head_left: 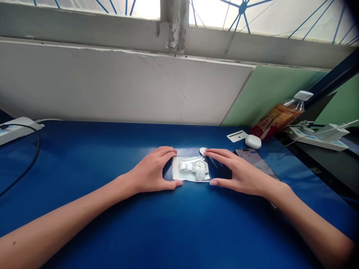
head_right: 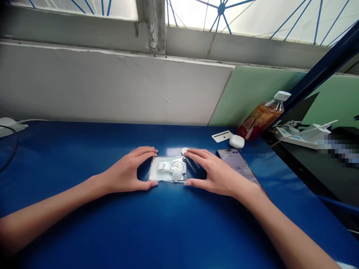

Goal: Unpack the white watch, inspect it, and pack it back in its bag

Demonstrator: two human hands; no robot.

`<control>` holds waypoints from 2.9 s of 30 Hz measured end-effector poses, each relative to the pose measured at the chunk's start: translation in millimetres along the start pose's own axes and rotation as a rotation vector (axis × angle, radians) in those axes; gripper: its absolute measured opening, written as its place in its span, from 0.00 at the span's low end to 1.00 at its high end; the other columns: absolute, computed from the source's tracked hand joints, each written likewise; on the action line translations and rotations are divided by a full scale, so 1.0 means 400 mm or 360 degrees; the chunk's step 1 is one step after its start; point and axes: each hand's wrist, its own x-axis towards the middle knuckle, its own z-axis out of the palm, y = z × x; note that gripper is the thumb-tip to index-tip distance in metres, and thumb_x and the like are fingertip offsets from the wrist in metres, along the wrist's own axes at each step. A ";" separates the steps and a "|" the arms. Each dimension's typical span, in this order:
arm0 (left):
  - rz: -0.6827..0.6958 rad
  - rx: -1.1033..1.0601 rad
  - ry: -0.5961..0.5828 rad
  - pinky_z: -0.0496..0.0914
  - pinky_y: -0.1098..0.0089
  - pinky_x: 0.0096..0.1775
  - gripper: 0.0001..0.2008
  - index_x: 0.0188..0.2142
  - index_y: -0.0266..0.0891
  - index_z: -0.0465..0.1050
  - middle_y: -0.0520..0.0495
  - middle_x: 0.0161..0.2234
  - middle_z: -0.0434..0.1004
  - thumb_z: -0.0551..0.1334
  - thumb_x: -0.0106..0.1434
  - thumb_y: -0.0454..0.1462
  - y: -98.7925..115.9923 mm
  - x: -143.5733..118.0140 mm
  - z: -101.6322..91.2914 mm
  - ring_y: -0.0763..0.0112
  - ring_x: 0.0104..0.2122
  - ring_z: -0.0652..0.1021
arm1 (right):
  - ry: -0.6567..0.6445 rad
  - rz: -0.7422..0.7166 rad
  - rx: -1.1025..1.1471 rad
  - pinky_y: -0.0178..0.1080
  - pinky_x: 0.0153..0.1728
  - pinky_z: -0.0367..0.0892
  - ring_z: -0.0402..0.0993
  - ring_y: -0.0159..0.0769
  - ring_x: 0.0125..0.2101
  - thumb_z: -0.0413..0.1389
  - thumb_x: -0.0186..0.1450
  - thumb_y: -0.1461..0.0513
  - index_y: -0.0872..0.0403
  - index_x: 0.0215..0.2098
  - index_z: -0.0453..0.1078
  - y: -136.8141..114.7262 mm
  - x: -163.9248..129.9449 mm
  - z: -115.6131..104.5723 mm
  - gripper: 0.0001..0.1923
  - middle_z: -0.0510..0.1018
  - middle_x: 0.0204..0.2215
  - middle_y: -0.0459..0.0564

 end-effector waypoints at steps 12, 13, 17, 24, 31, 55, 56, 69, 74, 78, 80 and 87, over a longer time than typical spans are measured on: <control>0.0099 0.0040 0.0005 0.64 0.52 0.57 0.39 0.58 0.35 0.64 0.36 0.59 0.65 0.65 0.53 0.56 -0.004 -0.005 -0.001 0.48 0.59 0.65 | -0.0024 0.0036 0.0039 0.53 0.57 0.63 0.59 0.52 0.61 0.54 0.60 0.41 0.47 0.66 0.54 -0.011 0.001 -0.003 0.41 0.59 0.65 0.54; 0.0106 0.0043 -0.0007 0.63 0.52 0.57 0.39 0.58 0.35 0.64 0.36 0.59 0.65 0.65 0.54 0.56 -0.005 -0.005 0.000 0.48 0.59 0.65 | -0.0026 0.0030 0.0027 0.53 0.57 0.63 0.59 0.53 0.61 0.54 0.60 0.41 0.47 0.66 0.54 -0.012 0.001 -0.004 0.41 0.59 0.65 0.55; 0.0118 0.0014 -0.0028 0.63 0.53 0.58 0.32 0.56 0.34 0.67 0.37 0.56 0.68 0.62 0.59 0.53 -0.005 -0.002 0.000 0.50 0.59 0.64 | -0.0001 -0.0105 -0.0029 0.54 0.57 0.62 0.58 0.53 0.62 0.57 0.59 0.42 0.47 0.66 0.53 -0.009 0.000 0.002 0.42 0.58 0.65 0.54; 0.0220 -0.0160 -0.0019 0.66 0.56 0.55 0.20 0.52 0.37 0.70 0.39 0.54 0.71 0.57 0.66 0.46 -0.010 -0.001 -0.007 0.53 0.57 0.67 | 0.0299 -0.0386 0.0215 0.44 0.51 0.67 0.69 0.41 0.52 0.52 0.69 0.60 0.50 0.54 0.69 -0.027 0.009 0.022 0.16 0.77 0.50 0.51; 0.0145 -0.0217 0.0157 0.67 0.58 0.54 0.40 0.66 0.42 0.43 0.42 0.56 0.70 0.64 0.62 0.42 -0.008 -0.017 0.005 0.58 0.54 0.72 | 0.0535 0.0095 0.0741 0.38 0.36 0.72 0.77 0.38 0.36 0.54 0.68 0.57 0.52 0.39 0.73 -0.047 0.013 0.033 0.09 0.82 0.35 0.48; 0.0163 -0.0038 0.0005 0.64 0.53 0.57 0.34 0.58 0.36 0.63 0.36 0.56 0.67 0.63 0.58 0.54 -0.005 -0.002 0.001 0.49 0.58 0.66 | -0.0007 -0.0096 0.0127 0.56 0.59 0.59 0.54 0.55 0.63 0.57 0.61 0.45 0.46 0.66 0.55 0.000 0.007 0.020 0.38 0.56 0.66 0.55; 0.0164 -0.0038 0.0002 0.64 0.53 0.57 0.35 0.57 0.36 0.64 0.36 0.56 0.68 0.63 0.58 0.54 -0.005 -0.002 0.001 0.49 0.58 0.66 | -0.0012 -0.0087 0.0133 0.56 0.58 0.59 0.54 0.55 0.63 0.57 0.61 0.45 0.46 0.66 0.55 0.001 0.008 0.020 0.38 0.57 0.66 0.55; 0.0118 -0.0083 0.0043 0.65 0.51 0.55 0.35 0.54 0.37 0.67 0.37 0.53 0.71 0.66 0.53 0.56 -0.004 0.003 0.003 0.48 0.57 0.67 | -0.0003 -0.0076 0.0173 0.56 0.59 0.59 0.55 0.56 0.63 0.57 0.60 0.45 0.47 0.65 0.57 0.003 0.008 0.022 0.38 0.59 0.65 0.56; 0.0126 -0.0109 0.0061 0.65 0.50 0.55 0.35 0.54 0.39 0.68 0.38 0.53 0.72 0.67 0.53 0.57 -0.007 0.002 0.004 0.47 0.56 0.67 | -0.0023 -0.0048 0.0173 0.55 0.59 0.60 0.55 0.55 0.63 0.57 0.60 0.44 0.47 0.65 0.57 0.000 0.007 0.021 0.38 0.58 0.65 0.55; 0.0100 -0.0087 0.0086 0.66 0.49 0.55 0.37 0.54 0.38 0.68 0.36 0.53 0.72 0.67 0.51 0.58 -0.007 0.001 0.005 0.46 0.56 0.68 | -0.0026 -0.0013 0.0165 0.55 0.59 0.59 0.54 0.55 0.63 0.57 0.59 0.43 0.49 0.65 0.56 0.000 0.006 0.022 0.41 0.58 0.65 0.56; 0.0083 -0.0053 0.0090 0.66 0.49 0.55 0.39 0.54 0.37 0.68 0.35 0.53 0.72 0.67 0.51 0.59 -0.006 0.001 0.005 0.46 0.56 0.68 | -0.0025 0.0005 0.0159 0.54 0.60 0.60 0.55 0.54 0.63 0.57 0.59 0.43 0.50 0.66 0.54 0.000 0.006 0.022 0.42 0.58 0.65 0.57; 0.0075 -0.0016 0.0080 0.65 0.48 0.56 0.43 0.54 0.34 0.68 0.34 0.53 0.72 0.67 0.48 0.61 -0.004 0.003 0.005 0.45 0.56 0.68 | -0.0026 -0.0018 0.0156 0.55 0.59 0.59 0.54 0.55 0.63 0.57 0.59 0.43 0.50 0.67 0.53 0.006 0.005 0.025 0.43 0.57 0.66 0.57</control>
